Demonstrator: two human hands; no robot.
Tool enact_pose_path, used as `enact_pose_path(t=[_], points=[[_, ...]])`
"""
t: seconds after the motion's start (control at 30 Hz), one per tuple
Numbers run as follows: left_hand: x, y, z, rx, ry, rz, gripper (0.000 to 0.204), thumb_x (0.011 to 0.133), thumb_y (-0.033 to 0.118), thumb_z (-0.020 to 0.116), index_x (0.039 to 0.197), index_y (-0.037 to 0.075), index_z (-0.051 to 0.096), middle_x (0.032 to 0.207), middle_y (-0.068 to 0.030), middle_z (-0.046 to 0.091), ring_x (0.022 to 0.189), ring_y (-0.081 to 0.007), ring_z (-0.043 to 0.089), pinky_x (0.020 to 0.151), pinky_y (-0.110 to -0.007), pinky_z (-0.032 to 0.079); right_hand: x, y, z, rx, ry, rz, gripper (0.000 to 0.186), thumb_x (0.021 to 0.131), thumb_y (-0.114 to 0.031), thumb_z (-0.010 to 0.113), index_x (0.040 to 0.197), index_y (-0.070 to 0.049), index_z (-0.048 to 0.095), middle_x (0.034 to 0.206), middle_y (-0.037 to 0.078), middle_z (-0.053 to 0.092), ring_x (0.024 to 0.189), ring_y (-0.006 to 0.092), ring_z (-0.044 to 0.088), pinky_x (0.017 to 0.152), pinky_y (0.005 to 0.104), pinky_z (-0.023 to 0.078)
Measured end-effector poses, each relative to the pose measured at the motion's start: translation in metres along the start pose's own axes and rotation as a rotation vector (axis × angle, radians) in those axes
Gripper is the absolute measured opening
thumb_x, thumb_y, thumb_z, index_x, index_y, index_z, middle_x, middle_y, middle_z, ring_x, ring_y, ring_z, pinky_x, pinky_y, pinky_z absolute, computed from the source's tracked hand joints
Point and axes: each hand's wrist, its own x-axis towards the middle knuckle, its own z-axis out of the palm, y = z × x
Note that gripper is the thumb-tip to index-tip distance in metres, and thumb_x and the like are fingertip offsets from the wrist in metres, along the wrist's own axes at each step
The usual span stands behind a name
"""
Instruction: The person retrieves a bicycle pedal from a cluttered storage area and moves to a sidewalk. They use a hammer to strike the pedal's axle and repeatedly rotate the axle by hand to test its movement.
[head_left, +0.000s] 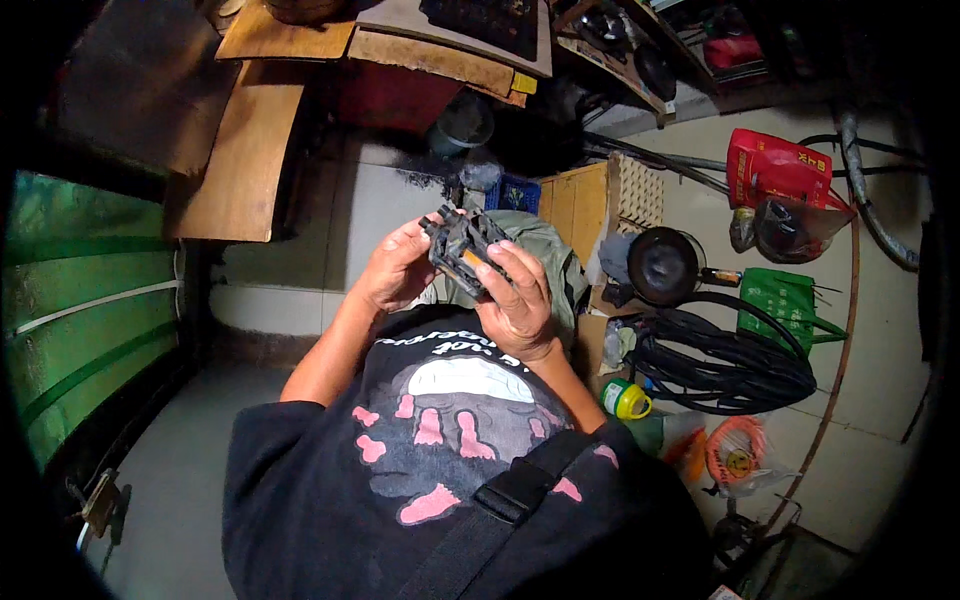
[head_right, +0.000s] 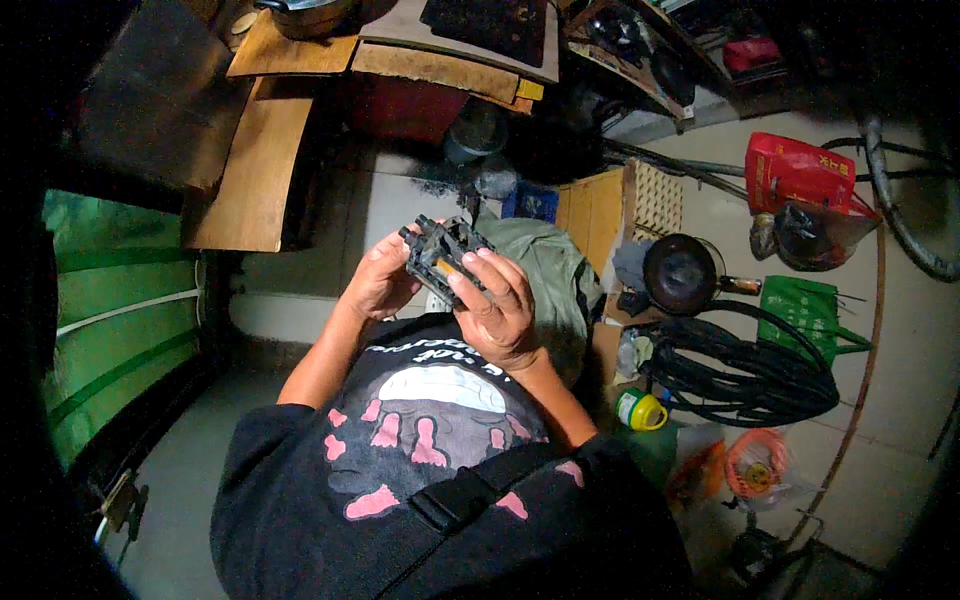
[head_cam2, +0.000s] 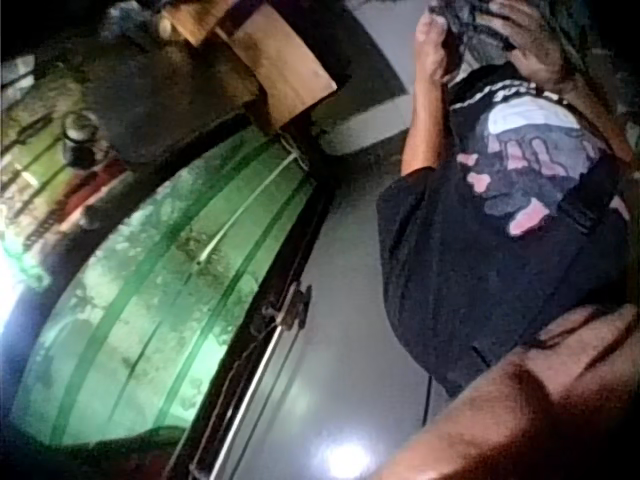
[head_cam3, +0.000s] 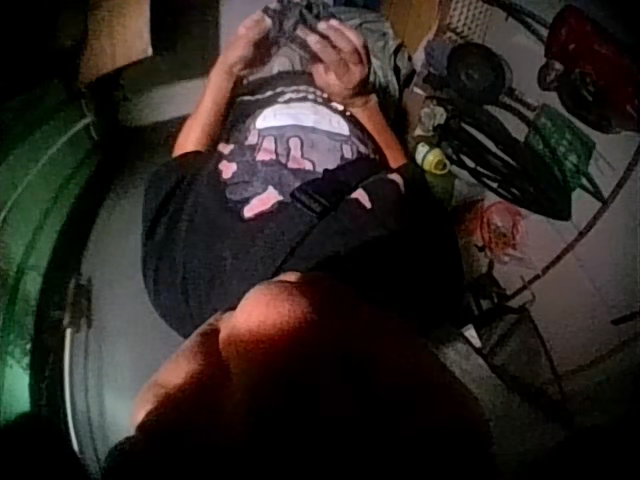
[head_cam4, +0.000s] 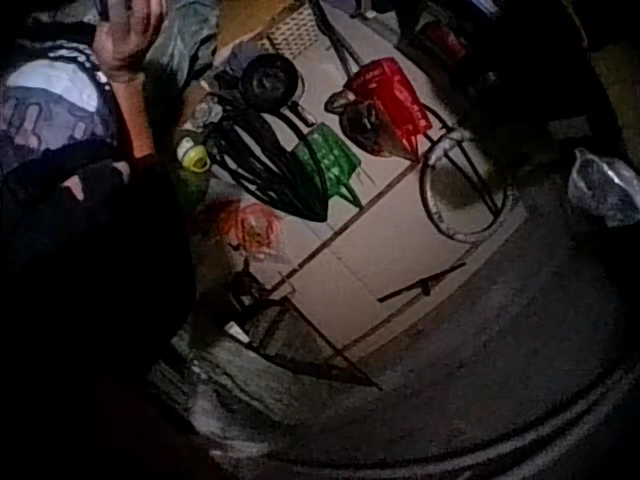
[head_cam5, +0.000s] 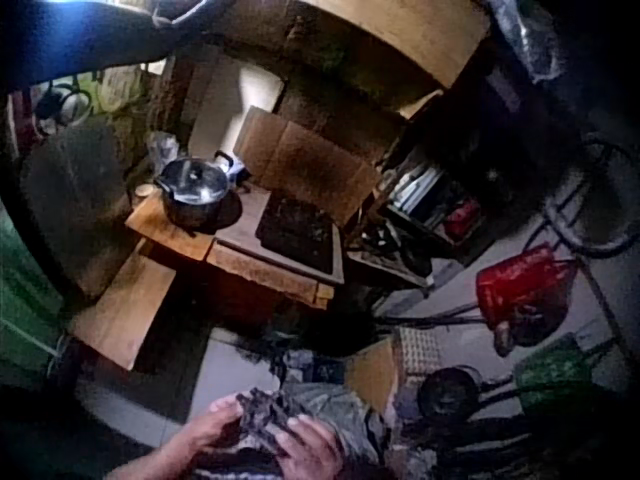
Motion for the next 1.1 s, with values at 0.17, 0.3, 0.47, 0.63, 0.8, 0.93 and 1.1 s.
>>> enact_pose_path(t=[0.17,0.3,0.47,0.63,0.8,0.93,1.1], points=[[0.003,-0.010,-0.013,0.025,0.064,-0.009,0.041,0.108,0.026,0.069,0.144,0.007,0.060,0.137,-0.0045,0.069,0.119,-0.0166,0.068,0.100,-0.038,0.057,-0.002,-0.002,-0.001,0.010,-0.019,0.067,0.075,0.066,0.011,0.083,0.136,-0.012,0.069,0.143,0.011,0.064,0.131,0.0369,0.063,0.108,0.0467,0.054],[0.000,-0.016,-0.018,0.027,0.123,-0.018,0.039,0.108,0.028,0.069,0.142,0.009,0.062,0.129,-0.0022,0.073,0.115,-0.0147,0.069,0.097,-0.036,0.058,-0.007,-0.001,0.002,0.052,-0.024,0.117,0.074,0.069,0.010,0.084,0.138,-0.010,0.067,0.143,0.012,0.065,0.130,0.0380,0.063,0.108,0.0461,0.054],[-0.001,-0.014,-0.016,0.039,0.117,-0.024,0.038,0.109,0.030,0.069,0.141,0.011,0.064,0.127,-0.0018,0.074,0.115,-0.0145,0.070,0.098,-0.036,0.058,-0.008,-0.002,0.002,0.068,-0.029,0.165,0.072,0.076,0.008,0.087,0.142,-0.008,0.064,0.143,0.016,0.065,0.129,0.0371,0.065,0.108,0.0439,0.054],[-0.002,-0.012,-0.014,0.043,0.108,-0.026,0.036,0.110,0.030,0.067,0.140,0.010,0.065,0.130,-0.0036,0.073,0.119,-0.0161,0.068,0.102,-0.040,0.058,-0.011,-0.002,0.005,0.092,-0.019,0.232,0.067,0.080,0.003,0.089,0.142,-0.005,0.064,0.140,0.018,0.066,0.126,0.0361,0.066,0.107,0.0431,0.054],[-0.002,-0.014,-0.010,0.048,0.142,-0.033,0.034,0.109,0.031,0.068,0.137,0.012,0.065,0.130,-0.0040,0.072,0.122,-0.0182,0.067,0.103,-0.043,0.058,-0.012,-0.002,0.007,0.139,-0.006,0.296,0.064,0.082,0.001,0.089,0.141,-0.004,0.064,0.139,0.019,0.067,0.124,0.0353,0.067,0.106,0.0425,0.055],[-0.001,-0.014,-0.013,0.067,0.128,-0.043,0.033,0.109,0.031,0.068,0.136,0.013,0.065,0.132,-0.0042,0.071,0.123,-0.0189,0.066,0.102,-0.044,0.059,-0.011,-0.005,0.007,0.179,-0.010,0.396,0.060,0.087,-0.002,0.088,0.142,-0.002,0.063,0.137,0.021,0.067,0.121,0.0341,0.069,0.105,0.0418,0.055],[-0.001,-0.013,-0.011,0.079,0.219,-0.045,0.033,0.110,0.030,0.067,0.136,0.009,0.067,0.122,-0.0017,0.072,0.108,-0.0152,0.068,0.090,-0.040,0.063,-0.020,-0.001,0.015,0.317,0.006,0.585,0.058,0.094,-0.003,0.083,0.145,0.004,0.058,0.133,0.016,0.068,0.119,0.0248,0.069,0.105,0.0365,0.055]])
